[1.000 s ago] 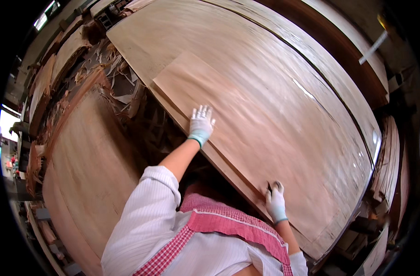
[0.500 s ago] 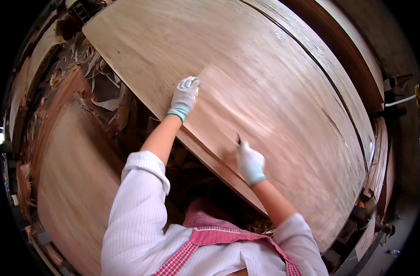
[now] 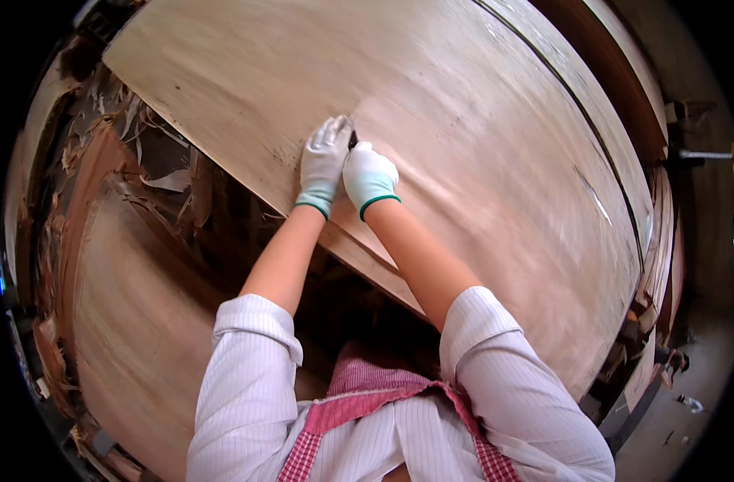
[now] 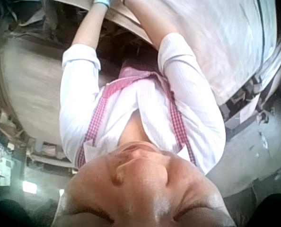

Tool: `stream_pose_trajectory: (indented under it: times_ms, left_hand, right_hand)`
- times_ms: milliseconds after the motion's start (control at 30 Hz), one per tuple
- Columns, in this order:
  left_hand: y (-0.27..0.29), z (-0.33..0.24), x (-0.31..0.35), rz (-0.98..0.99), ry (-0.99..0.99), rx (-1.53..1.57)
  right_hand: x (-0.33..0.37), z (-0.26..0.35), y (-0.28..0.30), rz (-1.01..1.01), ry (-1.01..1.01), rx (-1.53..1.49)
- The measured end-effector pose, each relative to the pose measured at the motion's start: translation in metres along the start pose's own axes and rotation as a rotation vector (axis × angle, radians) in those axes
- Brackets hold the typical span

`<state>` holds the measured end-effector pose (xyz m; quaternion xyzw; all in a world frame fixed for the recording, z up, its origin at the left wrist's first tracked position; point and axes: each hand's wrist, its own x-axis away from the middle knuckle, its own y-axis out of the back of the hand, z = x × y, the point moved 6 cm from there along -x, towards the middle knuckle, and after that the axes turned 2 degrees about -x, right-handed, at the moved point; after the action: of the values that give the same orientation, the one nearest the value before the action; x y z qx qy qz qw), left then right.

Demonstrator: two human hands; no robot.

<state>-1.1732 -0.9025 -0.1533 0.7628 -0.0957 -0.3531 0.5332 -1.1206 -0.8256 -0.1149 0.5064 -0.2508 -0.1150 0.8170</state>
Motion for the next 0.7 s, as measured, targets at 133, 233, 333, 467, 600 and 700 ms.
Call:
stream_pose_trajectory:
  times_ms: [133,233,333,467,600,700]
  left_hand:
    - [0.019,-0.007,0.002,-0.074,-0.003,0.039]
    - [0.021,-0.008,0.002,-0.031,0.017,-0.004]
    - [0.036,-0.046,-0.001,-0.077,0.037,-0.15]
    - [0.046,-0.183,0.085,0.171,-0.231,0.146]
    - [0.03,-0.179,0.098,0.209,-0.25,0.027]
    - [0.034,-0.184,0.097,0.186,-0.249,0.072]
  right_hand:
    - [0.108,-0.077,-0.026,0.109,-0.003,0.103]
    - [0.201,-0.151,-0.022,0.157,-0.093,0.179]
    - [0.214,-0.177,-0.02,0.06,-0.08,0.159]
    - [0.221,-0.18,-0.007,0.037,0.027,0.138]
    - [0.282,-0.287,0.024,0.06,0.041,0.254]
    - [0.345,-0.391,0.056,0.1,-0.088,0.362]
